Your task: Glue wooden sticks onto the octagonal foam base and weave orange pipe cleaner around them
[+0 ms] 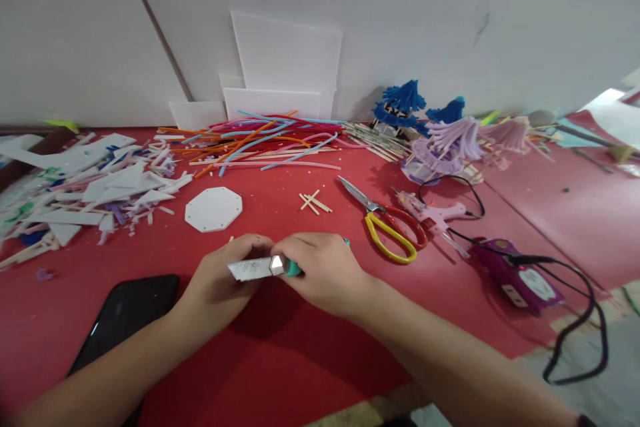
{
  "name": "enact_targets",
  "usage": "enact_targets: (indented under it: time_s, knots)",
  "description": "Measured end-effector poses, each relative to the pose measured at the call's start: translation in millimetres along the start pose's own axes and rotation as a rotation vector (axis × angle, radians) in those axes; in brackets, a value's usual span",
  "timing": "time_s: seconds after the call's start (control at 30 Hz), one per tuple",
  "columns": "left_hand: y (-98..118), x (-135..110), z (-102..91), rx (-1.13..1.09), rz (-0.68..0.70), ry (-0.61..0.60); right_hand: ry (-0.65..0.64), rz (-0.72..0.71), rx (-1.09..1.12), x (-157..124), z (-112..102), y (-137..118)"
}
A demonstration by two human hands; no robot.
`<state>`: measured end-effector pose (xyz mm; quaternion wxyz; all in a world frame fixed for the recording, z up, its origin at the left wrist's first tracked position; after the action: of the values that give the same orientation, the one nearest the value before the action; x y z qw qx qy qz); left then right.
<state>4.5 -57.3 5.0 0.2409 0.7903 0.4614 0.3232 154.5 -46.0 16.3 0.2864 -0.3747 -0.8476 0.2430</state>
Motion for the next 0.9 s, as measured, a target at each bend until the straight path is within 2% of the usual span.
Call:
enact_targets:
  time_s: [0.27, 0.47, 0.6, 0.67, 0.8, 0.9]
  knots:
    - [-5.8, -0.1, 1.6, 0.012, -0.075, 0.021, -0.019, 0.031, 0.059, 1.1, -4.9, -2.0]
    - [-13.8, -3.3, 9.4, -0.079, -0.127, 0.013, -0.028, 0.017, 0.059, 1.2, -2.5, -3.6]
    - [-10.2, -2.3, 8.4, -0.068, -0.104, 0.03, -0.034, -0.023, 0.018, 2.4, -4.1, -5.2]
    - [-5.4, -0.5, 4.9, -0.086, -0.07, 0.041, 0.034, -0.052, 0.001, 2.2, -12.0, -6.1]
    - [1.2, 2.3, 0.4, -0.091, -0.036, 0.006, 0.325, -0.038, -0.087, -2.8, -37.5, -5.6]
    - [1.5, 2.5, 0.5, -0.096, -0.067, -0.035, 0.401, -0.049, -0.14, -5.5, -45.0, -8.2]
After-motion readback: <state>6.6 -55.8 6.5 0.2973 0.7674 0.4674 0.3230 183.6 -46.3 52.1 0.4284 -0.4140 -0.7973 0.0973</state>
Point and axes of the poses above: each hand's wrist, its own x-axis towards the middle knuckle, its own z-axis out of the palm, y = z × x, the point moved 4 cm from there along x, towards the middle knuckle, and after that the axes turned 5 degrees about x, right-handed, at the moved point
